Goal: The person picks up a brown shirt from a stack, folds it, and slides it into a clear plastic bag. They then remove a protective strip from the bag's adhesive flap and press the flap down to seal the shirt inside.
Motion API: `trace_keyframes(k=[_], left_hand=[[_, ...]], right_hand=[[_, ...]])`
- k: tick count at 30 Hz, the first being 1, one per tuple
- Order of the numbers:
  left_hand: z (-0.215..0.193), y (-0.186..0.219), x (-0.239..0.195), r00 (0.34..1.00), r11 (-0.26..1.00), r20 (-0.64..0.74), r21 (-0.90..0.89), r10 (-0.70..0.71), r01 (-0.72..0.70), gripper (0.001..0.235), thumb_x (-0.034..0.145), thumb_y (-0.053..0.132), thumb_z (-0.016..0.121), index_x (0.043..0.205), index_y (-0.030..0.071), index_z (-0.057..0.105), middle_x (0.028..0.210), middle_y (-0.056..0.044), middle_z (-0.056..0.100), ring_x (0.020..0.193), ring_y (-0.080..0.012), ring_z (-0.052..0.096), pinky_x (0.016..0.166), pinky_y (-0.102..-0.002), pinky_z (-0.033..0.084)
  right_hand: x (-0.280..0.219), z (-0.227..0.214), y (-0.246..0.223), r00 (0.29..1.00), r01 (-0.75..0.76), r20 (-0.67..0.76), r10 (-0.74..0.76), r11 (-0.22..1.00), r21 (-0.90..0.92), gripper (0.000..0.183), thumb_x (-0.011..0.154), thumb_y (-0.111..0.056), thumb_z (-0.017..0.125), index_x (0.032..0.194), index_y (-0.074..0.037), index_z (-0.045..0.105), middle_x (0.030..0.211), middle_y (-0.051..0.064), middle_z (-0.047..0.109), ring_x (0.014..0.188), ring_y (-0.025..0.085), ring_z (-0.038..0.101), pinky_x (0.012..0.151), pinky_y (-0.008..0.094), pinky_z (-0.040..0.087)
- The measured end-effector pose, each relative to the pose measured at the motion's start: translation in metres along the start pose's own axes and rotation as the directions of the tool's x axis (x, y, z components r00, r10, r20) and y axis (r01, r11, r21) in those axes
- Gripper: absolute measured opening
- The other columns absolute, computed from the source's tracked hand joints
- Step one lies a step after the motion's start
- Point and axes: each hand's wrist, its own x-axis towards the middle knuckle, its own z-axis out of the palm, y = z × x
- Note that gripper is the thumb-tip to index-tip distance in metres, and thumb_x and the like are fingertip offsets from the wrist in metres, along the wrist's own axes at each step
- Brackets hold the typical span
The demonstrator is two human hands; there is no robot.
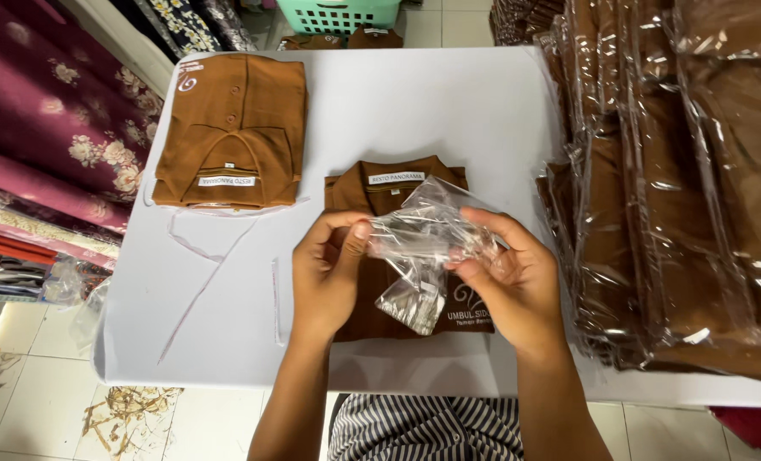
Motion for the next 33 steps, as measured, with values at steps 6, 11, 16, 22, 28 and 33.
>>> trace_keyframes(k=[6,11,16,22,28,33], left_hand=[[-0.003,0.005,0.02,0.956,0.953,-0.043,0.111,0.289,-0.283,0.011,0.099,0.008,0.065,0.099,-0.002,0.07,0.083,-0.012,0.062,0.08,-0.0215,0.063,0.079,-0.037,0.054],[-0.01,0.01,0.04,0.929,0.899,-0.041,0.272,0.368,-0.345,0.009,0.1,0.004,0.065,0.103,-0.002,0.071,0.088,-0.012,0.06,0.081,-0.0231,0.06,0.079,-0.037,0.054],[0.02,0.032,0.0,0.741,0.622,-0.155,0.667,0.654,-0.41,0.01,0.1,0.004,0.064,0.107,0.0,0.069,0.095,-0.01,0.063,0.085,-0.0263,0.06,0.082,-0.039,0.054],[0.048,0.003,-0.02,0.857,0.746,0.359,0.434,0.37,-0.505,0.032,0.095,-0.01,0.043,0.12,-0.007,0.063,0.111,-0.022,0.064,0.1,-0.0354,0.065,0.094,-0.042,0.055],[0.053,-0.011,-0.016,0.8,0.479,0.249,0.69,0.546,-0.543,0.03,0.095,0.014,0.073,0.12,-0.001,0.068,0.122,-0.026,0.065,0.11,-0.0494,0.064,0.092,-0.054,0.052],[0.027,-0.017,-0.005,0.871,0.543,0.116,0.741,0.477,-0.395,0.023,0.089,0.019,0.081,0.108,0.008,0.074,0.113,-0.013,0.06,0.096,-0.036,0.061,0.085,-0.044,0.054]], right_hand=[[0.024,0.006,0.002,0.975,0.195,-0.037,-0.218,0.926,-0.324,0.018,0.087,0.011,0.074,0.104,0.006,0.074,0.085,0.014,0.062,0.063,0.017,0.063,0.057,0.028,0.059],[0.036,0.008,0.003,0.921,0.281,-0.102,-0.375,0.824,-0.493,0.018,0.091,0.012,0.074,0.108,0.006,0.074,0.09,0.013,0.051,0.072,0.017,0.058,0.06,0.028,0.057],[0.04,0.026,0.006,0.899,0.309,-0.146,-0.412,0.835,-0.455,0.02,0.09,0.019,0.07,0.107,0.011,0.073,0.089,0.017,0.056,0.074,0.024,0.065,0.055,0.03,0.062],[0.027,0.03,0.01,0.944,0.252,-0.092,-0.317,0.873,-0.418,0.015,0.102,-0.003,0.063,0.113,0.004,0.07,0.107,0.019,0.076,0.102,0.025,0.075,0.09,0.03,0.062],[0.027,0.024,0.009,0.926,0.305,-0.063,-0.373,0.834,-0.46,0.027,0.096,0.014,0.06,0.115,0.0,0.074,0.104,0.016,0.075,0.098,0.024,0.071,0.091,0.041,0.059],[0.029,0.012,0.003,0.911,0.41,0.182,-0.371,0.755,-0.511,0.04,0.086,0.022,0.055,0.11,-0.002,0.078,0.108,0.017,0.076,0.095,0.032,0.073,0.084,0.044,0.057]])
